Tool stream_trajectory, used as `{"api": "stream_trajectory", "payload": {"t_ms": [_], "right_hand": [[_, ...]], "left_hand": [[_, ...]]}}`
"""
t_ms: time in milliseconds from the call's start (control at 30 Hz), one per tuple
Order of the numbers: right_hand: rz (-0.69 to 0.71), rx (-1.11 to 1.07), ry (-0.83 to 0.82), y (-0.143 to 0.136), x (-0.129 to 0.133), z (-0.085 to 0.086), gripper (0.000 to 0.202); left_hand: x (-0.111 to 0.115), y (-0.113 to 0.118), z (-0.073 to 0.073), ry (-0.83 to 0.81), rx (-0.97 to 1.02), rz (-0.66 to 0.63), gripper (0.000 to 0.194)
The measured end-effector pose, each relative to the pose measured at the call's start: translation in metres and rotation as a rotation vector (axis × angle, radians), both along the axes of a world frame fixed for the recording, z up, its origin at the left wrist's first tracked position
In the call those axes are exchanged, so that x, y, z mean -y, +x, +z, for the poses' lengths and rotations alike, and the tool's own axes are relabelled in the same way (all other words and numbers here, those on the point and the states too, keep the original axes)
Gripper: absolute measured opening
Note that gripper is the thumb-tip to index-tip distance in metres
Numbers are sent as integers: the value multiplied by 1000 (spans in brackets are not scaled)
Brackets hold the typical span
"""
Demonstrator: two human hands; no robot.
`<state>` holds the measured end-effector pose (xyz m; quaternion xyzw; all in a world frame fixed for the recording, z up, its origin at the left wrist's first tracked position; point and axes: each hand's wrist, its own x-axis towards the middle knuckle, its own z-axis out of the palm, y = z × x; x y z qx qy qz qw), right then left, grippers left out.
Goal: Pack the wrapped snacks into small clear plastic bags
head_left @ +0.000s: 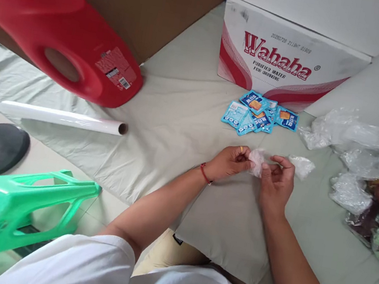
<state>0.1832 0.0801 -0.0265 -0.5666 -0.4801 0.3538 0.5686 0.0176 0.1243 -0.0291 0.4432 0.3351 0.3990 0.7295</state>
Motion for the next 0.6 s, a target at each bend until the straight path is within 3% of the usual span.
{"api": "stream_trajectory", "payload": {"t_ms": [67, 167, 333, 600], "right_hand": [[87, 142, 87, 2, 3, 2, 38], [215, 188, 21, 8, 2, 1, 29], [89, -309, -166, 25, -10, -6, 34], [330, -534, -288, 38, -11, 7, 38]], "left_hand": [[1, 0, -1, -2, -23, 31, 51], [2, -2, 0, -7, -32, 7, 49], [1, -7, 2, -8, 88, 62, 43], [1, -14, 15, -208, 291, 87, 36]]}}
